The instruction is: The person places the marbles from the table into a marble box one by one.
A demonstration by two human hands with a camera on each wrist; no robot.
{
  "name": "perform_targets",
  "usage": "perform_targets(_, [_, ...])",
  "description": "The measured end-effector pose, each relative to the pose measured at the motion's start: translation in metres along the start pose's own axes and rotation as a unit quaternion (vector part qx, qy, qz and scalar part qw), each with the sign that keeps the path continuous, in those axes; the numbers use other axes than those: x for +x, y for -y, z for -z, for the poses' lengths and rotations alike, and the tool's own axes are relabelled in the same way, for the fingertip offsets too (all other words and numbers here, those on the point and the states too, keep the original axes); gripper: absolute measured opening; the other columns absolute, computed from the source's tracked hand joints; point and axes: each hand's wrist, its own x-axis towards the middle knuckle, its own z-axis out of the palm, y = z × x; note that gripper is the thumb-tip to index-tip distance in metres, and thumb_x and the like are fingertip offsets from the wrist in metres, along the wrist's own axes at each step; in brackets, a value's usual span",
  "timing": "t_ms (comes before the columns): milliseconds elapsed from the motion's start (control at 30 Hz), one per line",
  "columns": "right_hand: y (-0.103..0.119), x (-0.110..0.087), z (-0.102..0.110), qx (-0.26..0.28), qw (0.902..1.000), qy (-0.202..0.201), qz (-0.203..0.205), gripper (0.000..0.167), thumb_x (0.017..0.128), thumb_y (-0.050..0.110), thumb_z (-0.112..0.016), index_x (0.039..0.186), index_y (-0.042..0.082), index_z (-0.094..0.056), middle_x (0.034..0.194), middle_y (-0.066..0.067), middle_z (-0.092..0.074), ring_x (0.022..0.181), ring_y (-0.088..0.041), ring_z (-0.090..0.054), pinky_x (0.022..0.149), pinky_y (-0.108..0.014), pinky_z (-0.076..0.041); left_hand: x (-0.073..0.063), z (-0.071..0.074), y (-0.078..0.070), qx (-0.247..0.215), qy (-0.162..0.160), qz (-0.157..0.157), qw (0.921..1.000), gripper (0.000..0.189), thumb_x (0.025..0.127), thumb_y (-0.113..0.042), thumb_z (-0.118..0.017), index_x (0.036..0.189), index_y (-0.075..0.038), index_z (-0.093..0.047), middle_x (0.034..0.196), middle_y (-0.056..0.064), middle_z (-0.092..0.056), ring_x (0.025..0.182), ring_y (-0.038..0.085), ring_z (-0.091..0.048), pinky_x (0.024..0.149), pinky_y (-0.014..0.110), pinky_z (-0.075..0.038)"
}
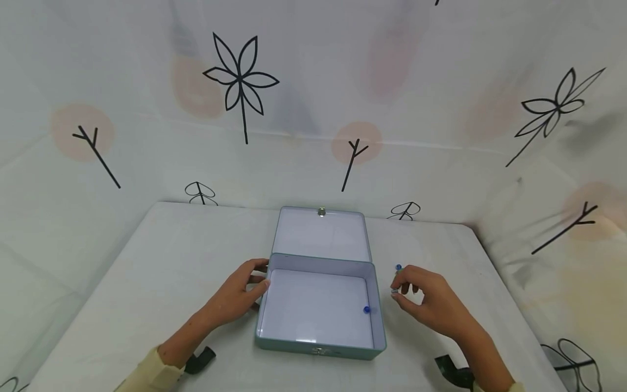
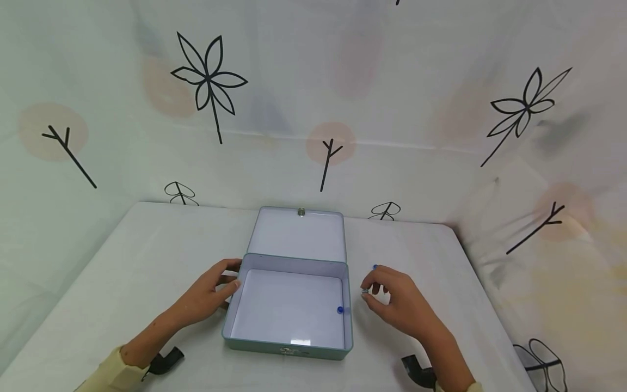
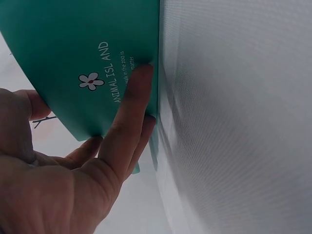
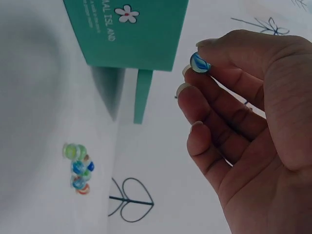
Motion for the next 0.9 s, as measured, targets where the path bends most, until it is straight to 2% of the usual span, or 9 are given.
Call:
perform_targets(100, [0.004,0.001,-0.002,-0.001,1.0,0.001,-0.003,0.049,0.079,-0.005,-0.089,0.101,0.033,-0.067,0.095,0.021,-0.065,0.081,-0.007,-0.062,0.068,-0.024,-0.054,0.0,0.0,0.001,-0.001,0.002,0.001,1.0,0.058,0.109,-0.025,-0.062,0.16,-0.012,-0.04,0.154,0.014,-0.051,0.138,0.037,-0.057,0.075,0.033,-0.064])
perform_targets(333, [0.012,0.004,-0.011,0.013,0.9999,0.008,0.004,0.04,0.08,-0.004,-0.088,0.102,0.024,-0.07,0.097,0.019,-0.066,0.082,-0.009,-0.063,0.068,-0.024,-0.054,0.0,0.0,0.001,0.001,0.003,-0.002,1.0,0.058,0.109,-0.027,-0.062,0.161,-0.012,-0.039,0.154,0.013,-0.051,0.138,0.038,-0.056,0.075,0.034,-0.064])
perform_targets(600, [0.019,0.006,-0.023,0.032,0.9991,0.012,0.024,0.041,0.08,-0.003,-0.089,0.102,0.025,-0.07,0.098,0.022,-0.065,0.08,-0.003,-0.058,0.067,-0.024,-0.053,0.001,0.001,0.003,0.003,0.006,-0.007,0.9999,0.058,0.109,-0.027,-0.062,0.16,-0.013,-0.039,0.154,0.012,-0.051,0.138,0.037,-0.057,0.075,0.034,-0.064])
perform_targets(767, [0.024,0.009,-0.03,0.056,0.9978,0.029,0.018,0.044,0.08,-0.006,-0.089,0.103,0.027,-0.069,0.099,0.018,-0.067,0.074,-0.002,-0.055,0.062,-0.025,-0.054,0.002,0.001,0.003,0.001,0.008,-0.008,0.9999,0.058,0.109,-0.026,-0.062,0.16,-0.012,-0.039,0.154,0.013,-0.05,0.138,0.037,-0.057,0.075,0.033,-0.064])
perform_targets(900, [0.025,0.009,-0.034,0.073,0.9963,0.041,0.018,0.039,0.082,-0.006,-0.087,0.102,0.023,-0.07,0.1,0.017,-0.068,0.071,0.0,-0.054,0.057,-0.025,-0.053,0.001,0.002,0.004,0.0,0.013,-0.009,0.9999,0.058,0.11,-0.027,-0.061,0.161,-0.01,-0.038,0.155,0.016,-0.049,0.138,0.039,-0.056,0.075,0.033,-0.064])
